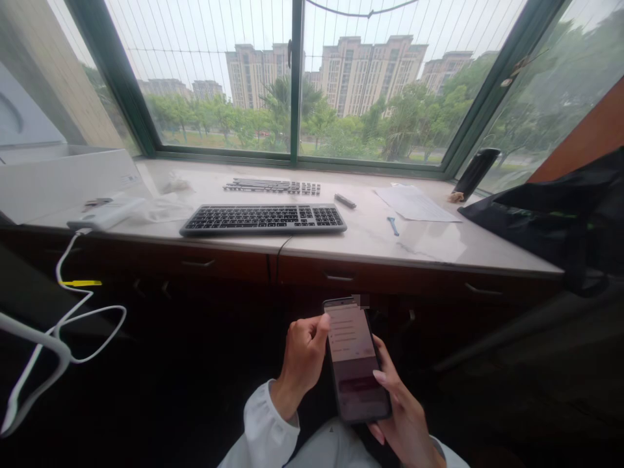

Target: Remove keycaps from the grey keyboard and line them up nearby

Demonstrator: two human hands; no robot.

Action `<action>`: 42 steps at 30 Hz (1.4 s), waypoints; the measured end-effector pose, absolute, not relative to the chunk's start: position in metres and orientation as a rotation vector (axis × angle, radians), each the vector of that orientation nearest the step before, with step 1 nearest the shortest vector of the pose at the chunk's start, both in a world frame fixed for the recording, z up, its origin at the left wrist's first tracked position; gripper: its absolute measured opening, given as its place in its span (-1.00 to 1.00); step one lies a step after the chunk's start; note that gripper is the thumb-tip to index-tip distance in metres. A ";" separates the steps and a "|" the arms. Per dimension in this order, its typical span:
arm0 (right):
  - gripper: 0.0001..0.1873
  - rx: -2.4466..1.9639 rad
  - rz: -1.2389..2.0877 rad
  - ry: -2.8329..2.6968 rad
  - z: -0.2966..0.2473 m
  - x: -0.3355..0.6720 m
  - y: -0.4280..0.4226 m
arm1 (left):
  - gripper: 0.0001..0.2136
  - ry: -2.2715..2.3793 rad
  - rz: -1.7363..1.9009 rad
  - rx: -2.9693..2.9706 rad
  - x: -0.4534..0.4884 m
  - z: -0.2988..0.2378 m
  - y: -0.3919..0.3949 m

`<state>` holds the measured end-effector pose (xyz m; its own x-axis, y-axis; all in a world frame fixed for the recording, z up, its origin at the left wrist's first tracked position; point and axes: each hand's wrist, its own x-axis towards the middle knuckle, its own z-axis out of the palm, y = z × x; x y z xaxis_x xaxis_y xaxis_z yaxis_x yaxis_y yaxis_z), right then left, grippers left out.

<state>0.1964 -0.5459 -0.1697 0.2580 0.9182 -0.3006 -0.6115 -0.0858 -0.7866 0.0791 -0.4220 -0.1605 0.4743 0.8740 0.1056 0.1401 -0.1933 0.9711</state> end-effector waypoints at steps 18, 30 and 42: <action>-0.30 -1.129 1.262 -0.345 -0.181 0.190 -0.533 | -0.46 0.874 0.906 1.661 0.077 -0.159 -0.426; -0.22 -1.001 1.471 -0.153 -0.169 0.192 -0.535 | -0.54 0.967 1.102 1.584 0.082 -0.172 -0.427; -0.39 -0.929 1.716 -0.101 -0.167 0.193 -0.530 | -0.57 0.974 1.097 1.550 0.083 -0.178 -0.424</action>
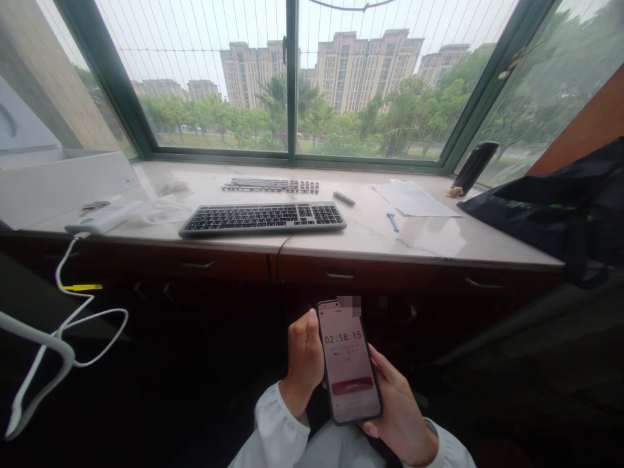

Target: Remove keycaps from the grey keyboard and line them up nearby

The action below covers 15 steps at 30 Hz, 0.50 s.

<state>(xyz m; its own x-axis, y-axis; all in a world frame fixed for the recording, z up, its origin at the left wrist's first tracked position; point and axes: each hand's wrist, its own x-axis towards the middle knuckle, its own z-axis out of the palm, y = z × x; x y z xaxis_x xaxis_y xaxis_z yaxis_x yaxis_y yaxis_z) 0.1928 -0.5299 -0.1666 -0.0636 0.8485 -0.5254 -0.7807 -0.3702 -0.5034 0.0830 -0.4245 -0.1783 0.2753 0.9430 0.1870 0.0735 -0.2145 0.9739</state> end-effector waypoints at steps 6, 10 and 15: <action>-0.43 -0.989 1.664 -0.075 -0.174 0.195 -0.528 | -0.57 0.997 1.086 1.608 0.086 -0.179 -0.425; -0.41 -0.983 1.696 -0.062 -0.176 0.197 -0.529 | -0.56 1.028 1.068 1.628 0.086 -0.183 -0.426; -0.38 -0.985 1.705 -0.042 -0.173 0.195 -0.527 | -0.56 1.044 1.057 1.642 0.086 -0.185 -0.426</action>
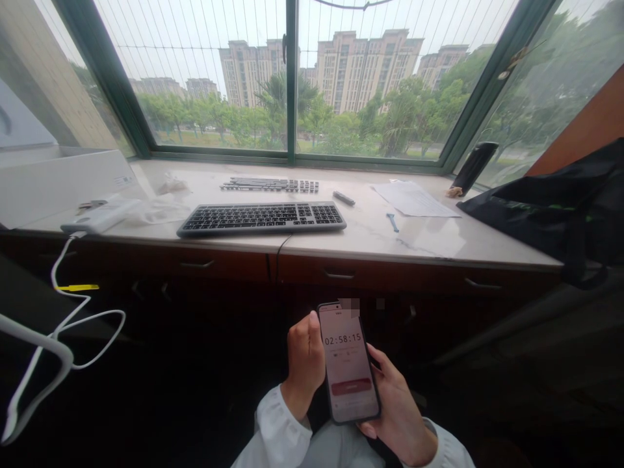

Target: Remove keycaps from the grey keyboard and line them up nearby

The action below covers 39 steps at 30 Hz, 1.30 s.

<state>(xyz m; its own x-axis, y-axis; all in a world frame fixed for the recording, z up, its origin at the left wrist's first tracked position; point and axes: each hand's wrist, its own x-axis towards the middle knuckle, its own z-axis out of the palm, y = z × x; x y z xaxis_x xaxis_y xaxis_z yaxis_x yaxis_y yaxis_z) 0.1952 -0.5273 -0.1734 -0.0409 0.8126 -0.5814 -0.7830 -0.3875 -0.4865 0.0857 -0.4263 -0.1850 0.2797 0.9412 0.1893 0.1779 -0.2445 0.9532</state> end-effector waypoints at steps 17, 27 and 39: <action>-0.38 -0.984 1.696 -0.034 -0.176 0.194 -0.525 | -0.56 1.060 1.070 1.676 0.084 -0.184 -0.424; -0.40 -1.014 1.698 -0.030 -0.177 0.196 -0.524 | -0.55 1.039 1.071 1.667 0.084 -0.185 -0.423; -0.42 -1.148 1.452 -0.200 -0.182 0.198 -0.531 | -0.52 1.071 0.997 1.752 0.080 -0.185 -0.419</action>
<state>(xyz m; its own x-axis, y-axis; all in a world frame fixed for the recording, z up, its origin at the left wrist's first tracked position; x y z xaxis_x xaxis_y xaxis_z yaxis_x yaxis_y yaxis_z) 0.1976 -0.5314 -0.1815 0.2024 0.8323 -0.5161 -0.6619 -0.2722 -0.6984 0.0802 -0.4195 -0.1853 0.3201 0.9263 0.1989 0.2646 -0.2890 0.9200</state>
